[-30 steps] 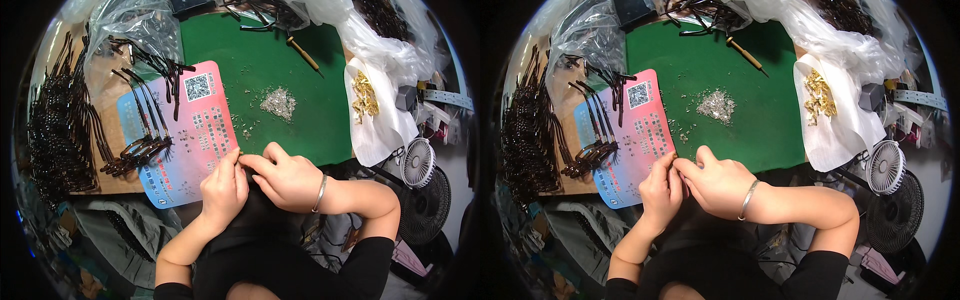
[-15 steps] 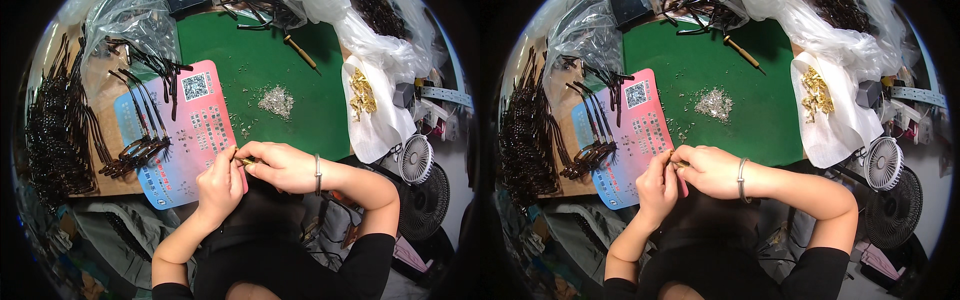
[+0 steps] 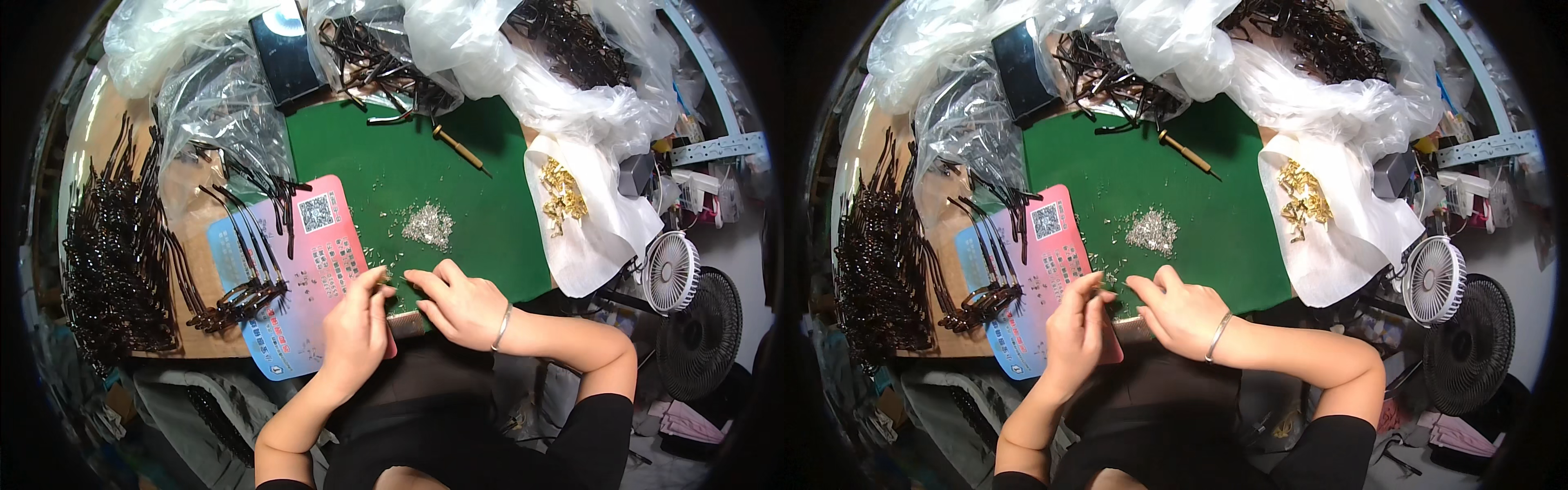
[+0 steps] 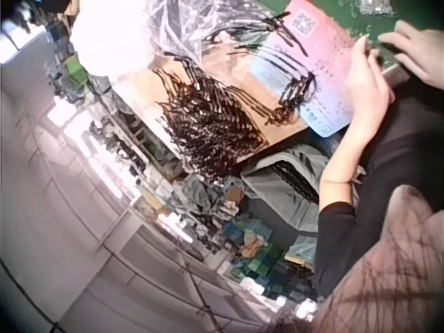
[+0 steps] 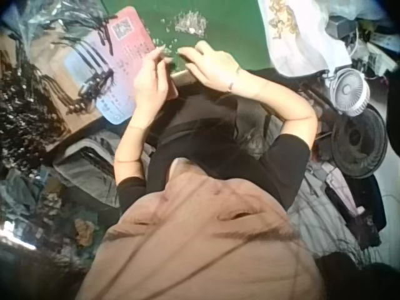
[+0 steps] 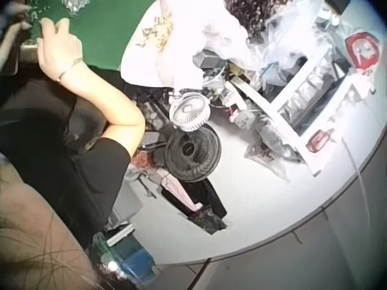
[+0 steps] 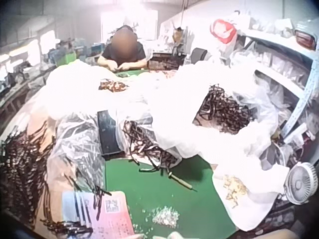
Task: The person assembles eyeglasses by hand at a workbench. They repeatedly pick up black frames and small metal components, attach the parts to the frame, and place the finished glasses on a pink card. The process is repeated for multiple units.
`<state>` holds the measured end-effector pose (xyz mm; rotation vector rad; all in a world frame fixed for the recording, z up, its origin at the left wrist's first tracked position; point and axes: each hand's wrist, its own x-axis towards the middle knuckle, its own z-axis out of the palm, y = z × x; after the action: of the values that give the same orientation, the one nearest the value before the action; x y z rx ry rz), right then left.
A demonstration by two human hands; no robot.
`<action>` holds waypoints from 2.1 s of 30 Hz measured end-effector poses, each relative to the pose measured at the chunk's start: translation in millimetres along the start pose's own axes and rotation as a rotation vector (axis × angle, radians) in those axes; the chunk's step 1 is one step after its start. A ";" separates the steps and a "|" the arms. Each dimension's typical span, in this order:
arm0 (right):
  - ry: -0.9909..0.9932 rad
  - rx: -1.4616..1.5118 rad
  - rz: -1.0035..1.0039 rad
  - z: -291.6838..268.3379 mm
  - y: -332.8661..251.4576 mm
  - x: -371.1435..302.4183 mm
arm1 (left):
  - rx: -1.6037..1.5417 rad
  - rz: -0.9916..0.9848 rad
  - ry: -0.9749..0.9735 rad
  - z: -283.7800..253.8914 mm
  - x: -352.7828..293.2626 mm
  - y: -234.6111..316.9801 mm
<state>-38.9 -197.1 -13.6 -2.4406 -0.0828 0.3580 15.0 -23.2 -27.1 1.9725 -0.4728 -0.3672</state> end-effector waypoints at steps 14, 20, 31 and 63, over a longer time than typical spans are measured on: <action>0.052 0.253 -0.086 -2.8 38.5 -14.0 | 0.642 0.414 -0.030 -0.1 187.6 -24.4; 0.035 0.159 -0.119 0.4 35.7 -6.2 | 0.738 0.258 0.126 19.5 199.7 -5.4; 0.169 0.408 0.100 -32.8 53.9 -33.5 | 0.275 0.736 0.196 -52.8 114.5 65.6; -0.005 0.392 -0.265 -53.0 -27.0 3.1 | -0.897 -0.329 -0.485 -21.7 -30.3 23.1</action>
<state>-20.4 -207.8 42.1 -2.0107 -0.3055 0.2356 -5.6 -0.7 4.4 1.0631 -0.2078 -1.0720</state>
